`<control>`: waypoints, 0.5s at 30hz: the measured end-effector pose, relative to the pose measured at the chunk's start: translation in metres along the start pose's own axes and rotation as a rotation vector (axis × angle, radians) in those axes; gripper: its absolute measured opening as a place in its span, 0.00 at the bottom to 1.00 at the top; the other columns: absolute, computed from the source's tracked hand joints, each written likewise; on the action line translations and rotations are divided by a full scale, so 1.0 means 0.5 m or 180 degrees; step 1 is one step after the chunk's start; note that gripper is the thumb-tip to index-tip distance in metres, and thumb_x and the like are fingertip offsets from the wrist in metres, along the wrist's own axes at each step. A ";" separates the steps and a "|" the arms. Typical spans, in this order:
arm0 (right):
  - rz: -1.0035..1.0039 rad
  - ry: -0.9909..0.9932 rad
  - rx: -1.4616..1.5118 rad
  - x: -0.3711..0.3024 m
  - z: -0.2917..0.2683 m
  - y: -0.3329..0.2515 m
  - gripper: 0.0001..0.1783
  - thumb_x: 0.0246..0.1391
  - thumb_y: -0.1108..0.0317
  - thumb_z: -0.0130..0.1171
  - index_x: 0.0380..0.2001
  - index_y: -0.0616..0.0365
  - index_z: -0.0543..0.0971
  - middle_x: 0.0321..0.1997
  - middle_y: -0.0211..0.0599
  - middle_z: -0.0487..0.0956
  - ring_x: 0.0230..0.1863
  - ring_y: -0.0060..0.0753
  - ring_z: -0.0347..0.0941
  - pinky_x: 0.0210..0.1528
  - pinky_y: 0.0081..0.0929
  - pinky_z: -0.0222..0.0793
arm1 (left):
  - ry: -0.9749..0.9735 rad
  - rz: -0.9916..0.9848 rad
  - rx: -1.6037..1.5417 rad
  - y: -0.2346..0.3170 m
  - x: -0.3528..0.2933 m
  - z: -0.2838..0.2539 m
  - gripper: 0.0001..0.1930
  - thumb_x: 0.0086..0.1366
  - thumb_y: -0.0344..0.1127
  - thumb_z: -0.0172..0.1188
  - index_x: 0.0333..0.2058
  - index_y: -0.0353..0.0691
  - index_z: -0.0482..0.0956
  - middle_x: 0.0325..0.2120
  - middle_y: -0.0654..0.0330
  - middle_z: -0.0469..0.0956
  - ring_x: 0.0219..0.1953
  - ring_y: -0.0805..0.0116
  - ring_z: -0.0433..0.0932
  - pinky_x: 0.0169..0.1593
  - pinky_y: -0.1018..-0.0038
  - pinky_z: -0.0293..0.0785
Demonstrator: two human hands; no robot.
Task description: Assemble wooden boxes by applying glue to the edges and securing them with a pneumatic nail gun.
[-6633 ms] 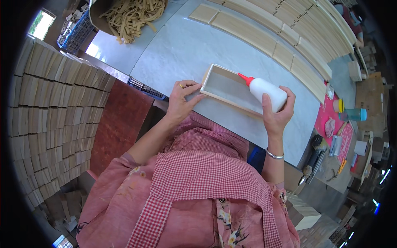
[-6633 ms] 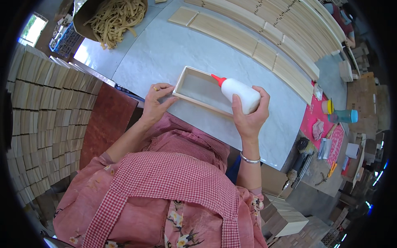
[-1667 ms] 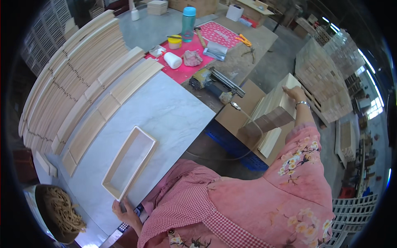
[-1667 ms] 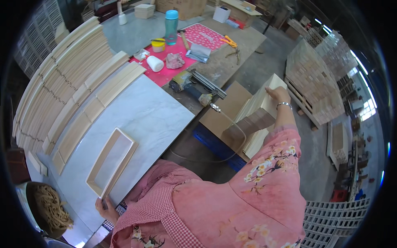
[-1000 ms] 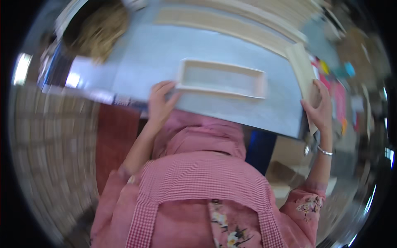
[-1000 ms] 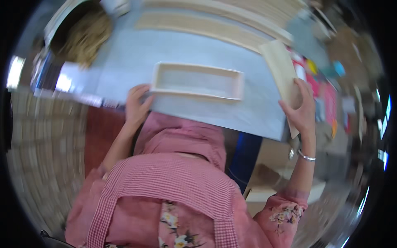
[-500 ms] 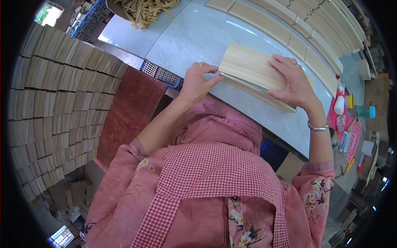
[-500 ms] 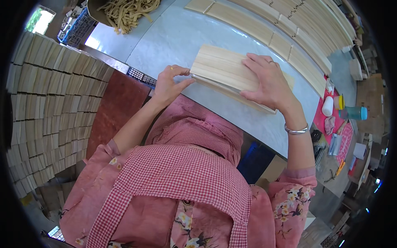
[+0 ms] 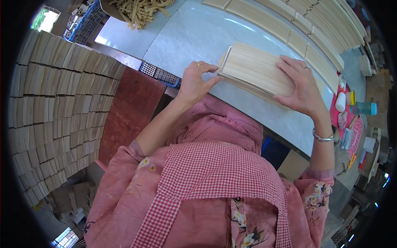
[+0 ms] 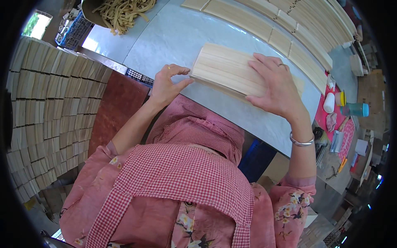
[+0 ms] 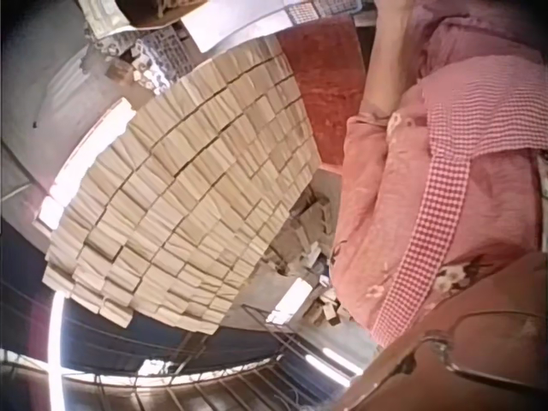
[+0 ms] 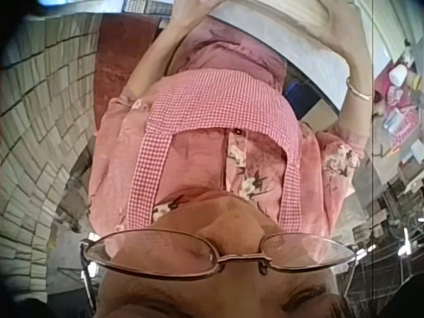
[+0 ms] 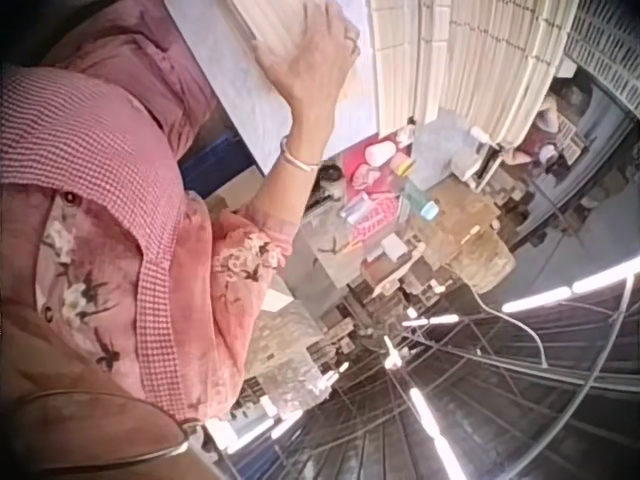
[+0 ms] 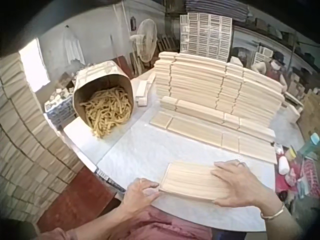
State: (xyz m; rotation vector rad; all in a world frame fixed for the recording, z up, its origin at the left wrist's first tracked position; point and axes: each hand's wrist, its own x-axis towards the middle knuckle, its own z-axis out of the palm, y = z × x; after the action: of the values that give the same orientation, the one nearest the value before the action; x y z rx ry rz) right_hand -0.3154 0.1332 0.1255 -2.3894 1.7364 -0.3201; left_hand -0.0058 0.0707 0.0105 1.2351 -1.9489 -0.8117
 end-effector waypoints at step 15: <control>0.0005 0.0037 0.0110 -0.008 0.095 0.028 0.47 0.37 0.62 0.76 0.65 0.52 0.72 0.71 0.36 0.70 0.69 0.43 0.65 0.72 0.38 0.57 | 0.0170 0.0786 0.1131 0.019 0.014 -0.002 0.09 0.57 0.36 0.71 0.36 0.42 0.89 0.32 0.63 0.83 0.38 0.65 0.77 0.46 0.69 0.69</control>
State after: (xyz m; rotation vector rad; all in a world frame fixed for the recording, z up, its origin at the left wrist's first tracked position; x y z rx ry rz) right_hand -0.3165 0.1332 0.0761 -2.3667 1.7233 -0.3617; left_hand -0.0121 0.0673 0.0199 1.1639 -2.2098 -0.3129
